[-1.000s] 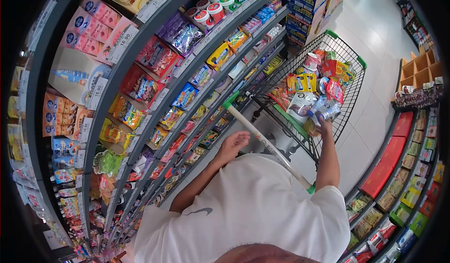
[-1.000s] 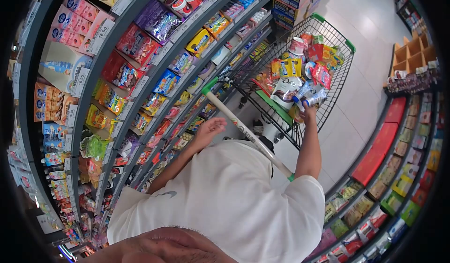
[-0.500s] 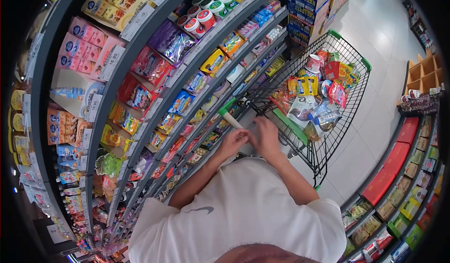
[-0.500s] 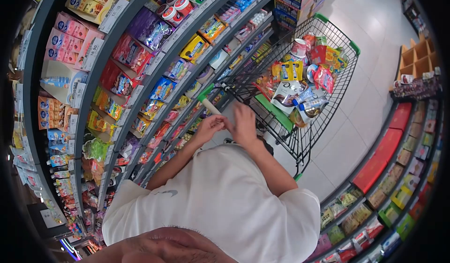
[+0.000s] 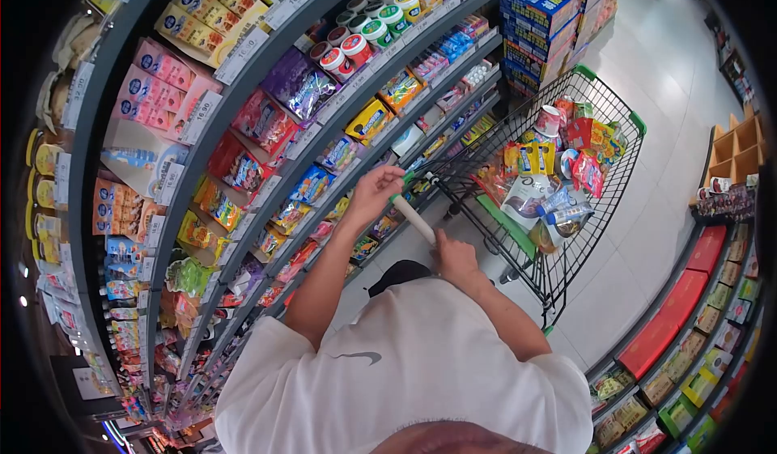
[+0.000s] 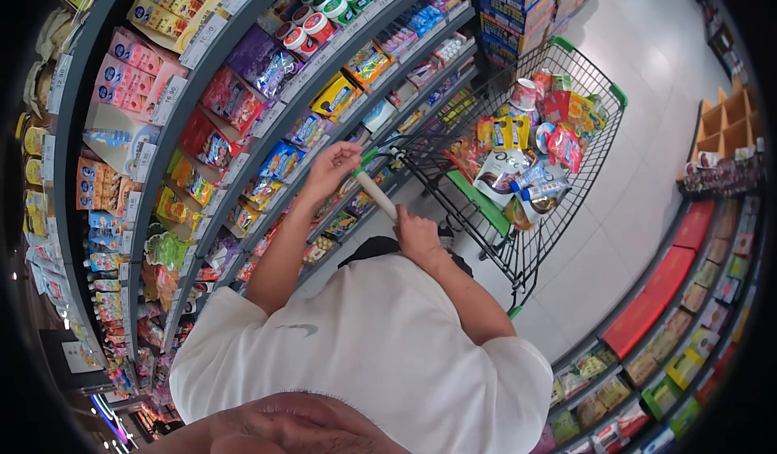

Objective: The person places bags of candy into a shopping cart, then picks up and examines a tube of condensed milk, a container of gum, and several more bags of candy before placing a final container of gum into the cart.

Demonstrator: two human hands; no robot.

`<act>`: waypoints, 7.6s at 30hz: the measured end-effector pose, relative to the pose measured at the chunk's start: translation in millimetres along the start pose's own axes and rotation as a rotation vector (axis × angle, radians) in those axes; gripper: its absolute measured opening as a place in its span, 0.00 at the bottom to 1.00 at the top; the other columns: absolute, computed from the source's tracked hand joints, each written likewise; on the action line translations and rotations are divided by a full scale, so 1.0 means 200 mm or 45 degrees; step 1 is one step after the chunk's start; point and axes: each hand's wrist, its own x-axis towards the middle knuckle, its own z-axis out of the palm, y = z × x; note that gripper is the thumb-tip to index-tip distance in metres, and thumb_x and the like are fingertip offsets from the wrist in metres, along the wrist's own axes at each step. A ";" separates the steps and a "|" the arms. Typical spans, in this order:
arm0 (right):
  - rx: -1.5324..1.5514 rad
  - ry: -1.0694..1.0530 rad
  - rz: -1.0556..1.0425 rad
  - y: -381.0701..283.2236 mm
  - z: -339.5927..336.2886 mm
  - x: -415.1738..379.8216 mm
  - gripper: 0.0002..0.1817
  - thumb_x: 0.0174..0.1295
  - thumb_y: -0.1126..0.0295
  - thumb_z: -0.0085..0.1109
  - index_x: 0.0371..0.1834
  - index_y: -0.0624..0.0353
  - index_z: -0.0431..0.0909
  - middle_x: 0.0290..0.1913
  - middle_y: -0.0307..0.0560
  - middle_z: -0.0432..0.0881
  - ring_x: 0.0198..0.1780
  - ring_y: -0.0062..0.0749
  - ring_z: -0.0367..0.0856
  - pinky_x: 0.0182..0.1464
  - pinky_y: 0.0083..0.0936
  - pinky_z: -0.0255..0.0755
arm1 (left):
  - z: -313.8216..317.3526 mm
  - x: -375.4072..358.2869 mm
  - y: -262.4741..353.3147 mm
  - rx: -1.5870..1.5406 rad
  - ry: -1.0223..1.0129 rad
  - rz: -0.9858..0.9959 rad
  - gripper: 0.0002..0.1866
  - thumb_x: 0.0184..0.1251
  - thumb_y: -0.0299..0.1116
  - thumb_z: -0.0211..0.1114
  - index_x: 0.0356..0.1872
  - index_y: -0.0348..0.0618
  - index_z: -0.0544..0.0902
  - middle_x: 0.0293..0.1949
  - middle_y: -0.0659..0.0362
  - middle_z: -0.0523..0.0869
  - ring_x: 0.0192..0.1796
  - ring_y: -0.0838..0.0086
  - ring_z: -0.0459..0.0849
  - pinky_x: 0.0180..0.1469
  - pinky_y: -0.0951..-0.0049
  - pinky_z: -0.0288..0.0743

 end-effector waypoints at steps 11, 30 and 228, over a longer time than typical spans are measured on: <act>-0.032 0.047 0.015 0.12 -0.18 0.10 0.24 0.57 0.67 0.60 0.57 0.57 0.70 0.34 0.57 0.84 0.36 0.54 0.84 0.40 0.48 0.78 | -0.27 0.66 0.41 0.807 0.530 0.688 0.20 0.61 0.31 0.69 0.54 0.42 0.79 0.41 0.54 0.82 0.45 0.65 0.81 0.50 0.66 0.74; -0.195 0.078 0.175 0.21 -0.33 0.23 0.20 0.56 0.61 0.61 0.50 0.57 0.75 0.42 0.54 0.84 0.44 0.55 0.83 0.46 0.47 0.77 | -0.55 1.10 0.53 1.322 0.651 0.570 0.30 0.58 0.56 0.67 0.58 0.54 0.75 0.47 0.47 0.86 0.54 0.49 0.81 0.60 0.49 0.68; -0.015 0.266 -0.266 0.66 -0.75 0.21 0.13 0.55 0.73 0.62 0.45 0.54 0.81 0.39 0.47 0.80 0.44 0.47 0.79 0.48 0.39 0.70 | -0.14 0.60 -0.54 -0.225 1.317 0.344 0.12 0.67 0.31 0.68 0.45 0.32 0.85 0.37 0.58 0.88 0.38 0.78 0.85 0.44 0.78 0.77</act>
